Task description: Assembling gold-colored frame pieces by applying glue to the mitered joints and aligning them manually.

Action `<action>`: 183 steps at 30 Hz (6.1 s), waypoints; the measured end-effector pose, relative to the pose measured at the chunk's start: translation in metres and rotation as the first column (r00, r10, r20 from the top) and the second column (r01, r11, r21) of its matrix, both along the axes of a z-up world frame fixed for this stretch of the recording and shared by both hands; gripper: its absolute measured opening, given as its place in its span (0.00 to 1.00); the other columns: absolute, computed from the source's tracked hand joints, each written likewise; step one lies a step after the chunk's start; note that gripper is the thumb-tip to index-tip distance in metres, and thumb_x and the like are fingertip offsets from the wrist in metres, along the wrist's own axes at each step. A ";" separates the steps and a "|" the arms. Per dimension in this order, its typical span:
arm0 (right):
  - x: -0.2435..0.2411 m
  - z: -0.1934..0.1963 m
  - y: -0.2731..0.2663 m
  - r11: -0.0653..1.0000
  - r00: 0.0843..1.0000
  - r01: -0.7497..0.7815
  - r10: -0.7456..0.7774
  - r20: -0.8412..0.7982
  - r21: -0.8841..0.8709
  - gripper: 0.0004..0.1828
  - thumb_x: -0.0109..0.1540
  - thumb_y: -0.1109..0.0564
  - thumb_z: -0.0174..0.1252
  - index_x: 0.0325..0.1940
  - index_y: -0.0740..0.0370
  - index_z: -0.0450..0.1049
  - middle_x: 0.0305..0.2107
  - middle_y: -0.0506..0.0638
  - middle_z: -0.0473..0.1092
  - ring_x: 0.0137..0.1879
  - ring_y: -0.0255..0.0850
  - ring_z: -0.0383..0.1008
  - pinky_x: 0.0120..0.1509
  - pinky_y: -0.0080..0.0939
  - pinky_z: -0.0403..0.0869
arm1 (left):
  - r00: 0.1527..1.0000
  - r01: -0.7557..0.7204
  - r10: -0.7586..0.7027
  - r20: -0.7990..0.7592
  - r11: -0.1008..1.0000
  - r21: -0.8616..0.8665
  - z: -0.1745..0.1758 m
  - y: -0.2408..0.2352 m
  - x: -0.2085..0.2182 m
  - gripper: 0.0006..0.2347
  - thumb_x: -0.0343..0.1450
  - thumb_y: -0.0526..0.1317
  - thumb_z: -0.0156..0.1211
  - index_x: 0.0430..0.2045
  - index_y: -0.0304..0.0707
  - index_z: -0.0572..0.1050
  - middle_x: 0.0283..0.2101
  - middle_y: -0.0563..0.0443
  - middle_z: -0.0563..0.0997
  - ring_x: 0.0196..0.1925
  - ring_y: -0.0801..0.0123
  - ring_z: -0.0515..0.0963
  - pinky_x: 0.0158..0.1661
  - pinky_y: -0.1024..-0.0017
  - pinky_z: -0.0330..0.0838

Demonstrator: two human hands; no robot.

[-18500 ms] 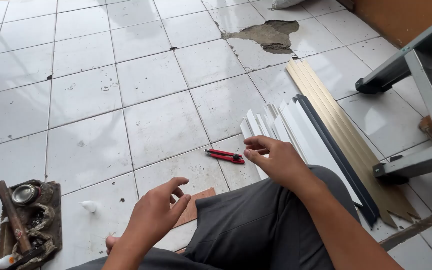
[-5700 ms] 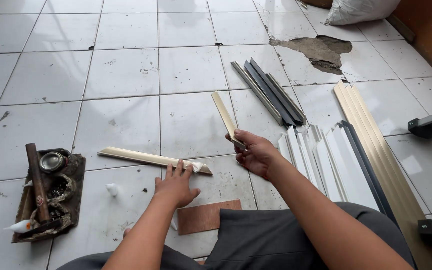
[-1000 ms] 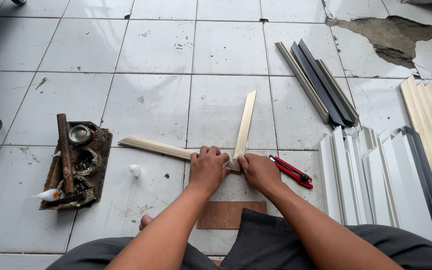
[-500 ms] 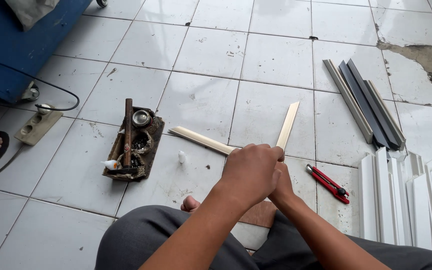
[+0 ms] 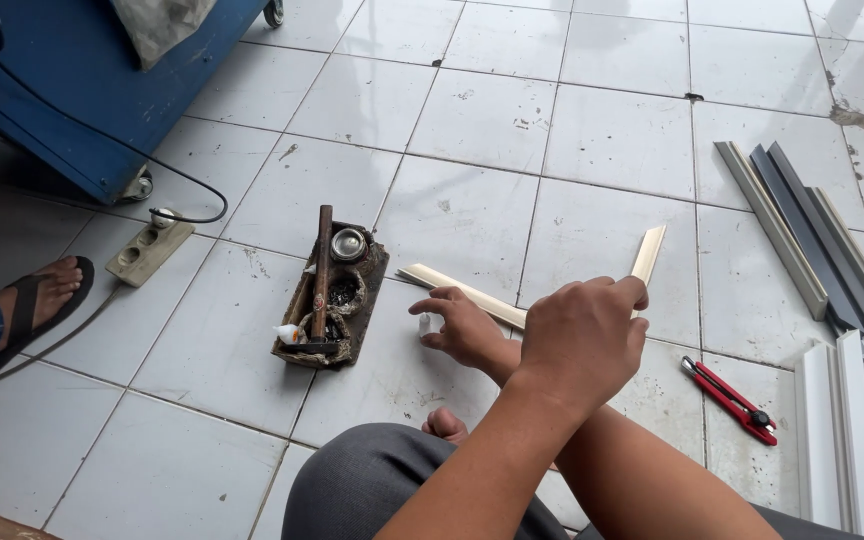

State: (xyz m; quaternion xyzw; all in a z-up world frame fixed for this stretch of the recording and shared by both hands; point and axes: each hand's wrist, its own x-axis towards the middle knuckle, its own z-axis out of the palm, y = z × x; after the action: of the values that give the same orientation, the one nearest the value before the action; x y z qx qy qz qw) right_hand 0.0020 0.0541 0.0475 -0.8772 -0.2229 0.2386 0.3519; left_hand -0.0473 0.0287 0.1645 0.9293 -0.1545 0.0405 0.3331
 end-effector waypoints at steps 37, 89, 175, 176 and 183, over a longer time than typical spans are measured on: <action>0.001 -0.039 -0.297 0.606 0.593 0.795 -0.765 0.251 -0.032 0.17 0.56 0.59 0.58 0.49 0.60 0.68 0.43 0.59 0.69 0.44 0.52 0.72 0.46 0.47 0.72 | 0.993 -0.105 0.102 -0.065 0.994 -0.043 -0.051 -0.024 0.032 0.05 0.65 0.37 0.50 0.27 0.43 0.75 0.24 0.51 0.78 0.29 0.66 0.77 0.29 0.70 0.74; 0.004 -0.004 -0.212 0.895 0.951 0.247 -0.298 -0.085 -0.373 0.21 0.61 0.47 0.37 0.33 0.60 0.73 0.22 0.57 0.72 0.37 0.54 0.74 0.40 0.46 0.71 | 0.991 0.102 -0.063 -0.121 0.931 0.350 -0.170 -0.028 0.051 0.09 0.60 0.46 0.59 0.29 0.51 0.76 0.31 0.54 0.75 0.37 0.63 0.74 0.39 0.60 0.68; -0.002 -0.020 -0.222 0.874 0.910 0.329 -0.395 -0.126 -0.358 0.15 0.55 0.48 0.48 0.28 0.56 0.78 0.22 0.53 0.74 0.34 0.50 0.75 0.39 0.42 0.71 | 0.963 0.267 -0.219 -0.159 0.871 0.413 -0.173 -0.044 0.055 0.11 0.61 0.38 0.57 0.35 0.54 0.75 0.33 0.50 0.72 0.38 0.57 0.74 0.36 0.64 0.73; -0.002 -0.021 -0.223 0.870 0.901 0.337 -0.409 -0.145 -0.361 0.15 0.54 0.48 0.48 0.29 0.56 0.78 0.21 0.51 0.74 0.32 0.47 0.75 0.38 0.41 0.71 | 0.961 0.273 -0.225 -0.159 0.865 0.421 -0.173 -0.044 0.055 0.11 0.61 0.38 0.58 0.36 0.55 0.74 0.33 0.50 0.72 0.38 0.57 0.74 0.36 0.64 0.73; 0.002 -0.028 -0.227 0.866 0.876 0.318 -0.424 -0.228 -0.387 0.15 0.53 0.48 0.48 0.30 0.54 0.78 0.21 0.47 0.74 0.29 0.40 0.75 0.37 0.35 0.70 | 0.960 0.277 -0.228 -0.164 0.861 0.427 -0.172 -0.045 0.056 0.12 0.61 0.39 0.57 0.36 0.56 0.74 0.34 0.50 0.73 0.38 0.58 0.75 0.37 0.65 0.73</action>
State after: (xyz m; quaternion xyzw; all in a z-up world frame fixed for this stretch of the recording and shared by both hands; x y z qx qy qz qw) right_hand 0.0045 -0.1728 0.0200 -0.9030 0.0535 0.3330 0.2660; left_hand 0.0089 -0.0161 -0.0075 0.9532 -0.2618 -0.0901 0.1217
